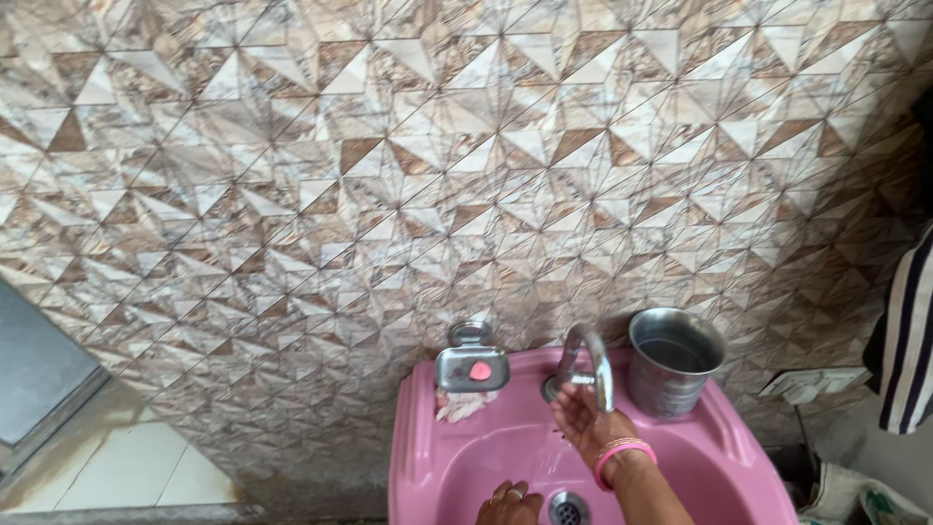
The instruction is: The person scrubs a pink sink with a cloth, rinses the cloth under running water, and wipes the sink basin and faucet area. They repeatedly rinse and wring the cloth while cleaning the sink surface.
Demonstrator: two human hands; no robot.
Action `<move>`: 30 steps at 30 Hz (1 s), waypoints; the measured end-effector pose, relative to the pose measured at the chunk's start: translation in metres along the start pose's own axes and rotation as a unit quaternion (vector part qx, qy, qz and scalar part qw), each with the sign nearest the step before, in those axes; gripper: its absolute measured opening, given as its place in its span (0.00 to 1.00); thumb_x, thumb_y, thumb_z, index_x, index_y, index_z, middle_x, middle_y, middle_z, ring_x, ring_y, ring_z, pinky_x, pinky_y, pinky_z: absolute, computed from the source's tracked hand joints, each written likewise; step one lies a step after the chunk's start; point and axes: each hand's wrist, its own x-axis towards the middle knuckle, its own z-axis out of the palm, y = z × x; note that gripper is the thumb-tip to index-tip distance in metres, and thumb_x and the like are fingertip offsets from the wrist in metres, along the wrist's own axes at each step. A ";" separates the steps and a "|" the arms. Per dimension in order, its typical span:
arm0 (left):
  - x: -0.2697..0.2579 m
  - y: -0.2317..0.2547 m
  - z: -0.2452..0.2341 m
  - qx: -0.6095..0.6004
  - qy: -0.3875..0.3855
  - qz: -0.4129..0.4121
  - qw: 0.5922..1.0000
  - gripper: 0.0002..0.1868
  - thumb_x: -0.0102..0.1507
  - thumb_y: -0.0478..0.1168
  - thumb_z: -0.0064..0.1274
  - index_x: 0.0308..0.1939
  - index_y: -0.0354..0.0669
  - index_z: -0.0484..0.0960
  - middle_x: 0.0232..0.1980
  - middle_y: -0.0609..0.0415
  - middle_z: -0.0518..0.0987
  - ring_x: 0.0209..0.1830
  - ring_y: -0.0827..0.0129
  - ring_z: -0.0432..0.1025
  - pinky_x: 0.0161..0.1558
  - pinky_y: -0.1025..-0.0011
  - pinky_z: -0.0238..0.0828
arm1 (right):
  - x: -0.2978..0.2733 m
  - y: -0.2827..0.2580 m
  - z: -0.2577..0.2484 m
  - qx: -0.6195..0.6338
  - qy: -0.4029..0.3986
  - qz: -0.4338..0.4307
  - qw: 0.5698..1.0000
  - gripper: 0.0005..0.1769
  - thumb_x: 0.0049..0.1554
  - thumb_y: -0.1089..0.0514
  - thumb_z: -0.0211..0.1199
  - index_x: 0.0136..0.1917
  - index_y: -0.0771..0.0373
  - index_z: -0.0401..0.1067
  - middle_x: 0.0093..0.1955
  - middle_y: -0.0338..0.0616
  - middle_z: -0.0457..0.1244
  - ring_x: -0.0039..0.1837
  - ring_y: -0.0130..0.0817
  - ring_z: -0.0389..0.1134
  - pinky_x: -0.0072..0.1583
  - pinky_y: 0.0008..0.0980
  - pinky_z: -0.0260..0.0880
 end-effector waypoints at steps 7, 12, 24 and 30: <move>0.052 -0.004 0.035 -0.014 -0.102 -0.055 0.993 0.25 0.62 0.46 0.59 0.61 0.43 0.76 0.63 0.38 0.73 0.65 0.43 0.68 0.65 0.51 0.67 | -0.028 -0.028 -0.007 -0.294 -0.088 0.178 0.935 0.11 0.64 0.62 0.57 0.58 0.64 0.73 0.50 0.52 0.71 0.50 0.44 0.75 0.54 0.44 0.79; 0.093 0.032 0.034 -0.138 -0.052 -0.095 0.985 0.18 0.64 0.43 0.55 0.56 0.39 0.79 0.54 0.37 0.78 0.57 0.46 0.74 0.59 0.55 0.71 | -0.038 -0.072 -0.028 -0.452 -0.225 0.173 0.846 0.16 0.63 0.62 0.56 0.63 0.64 0.74 0.52 0.50 0.73 0.51 0.38 0.75 0.56 0.37 0.78; 0.084 0.160 -0.081 -0.454 0.048 -0.244 0.856 0.10 0.64 0.37 0.51 0.42 0.40 0.88 0.32 0.52 0.85 0.25 0.66 0.77 0.36 0.59 0.76 | 0.028 -0.076 -0.092 -0.340 0.028 0.058 0.938 0.19 0.63 0.62 0.53 0.66 0.60 0.73 0.62 0.47 0.71 0.61 0.38 0.72 0.62 0.38 0.74; 0.064 0.149 -0.110 -0.272 -0.062 -0.235 0.931 0.19 0.65 0.54 0.54 0.41 0.41 0.86 0.39 0.49 0.85 0.42 0.63 0.81 0.52 0.65 0.75 | 0.051 -0.061 -0.083 -0.243 0.063 0.049 0.967 0.23 0.64 0.64 0.55 0.72 0.63 0.64 0.64 0.53 0.68 0.64 0.47 0.70 0.64 0.44 0.73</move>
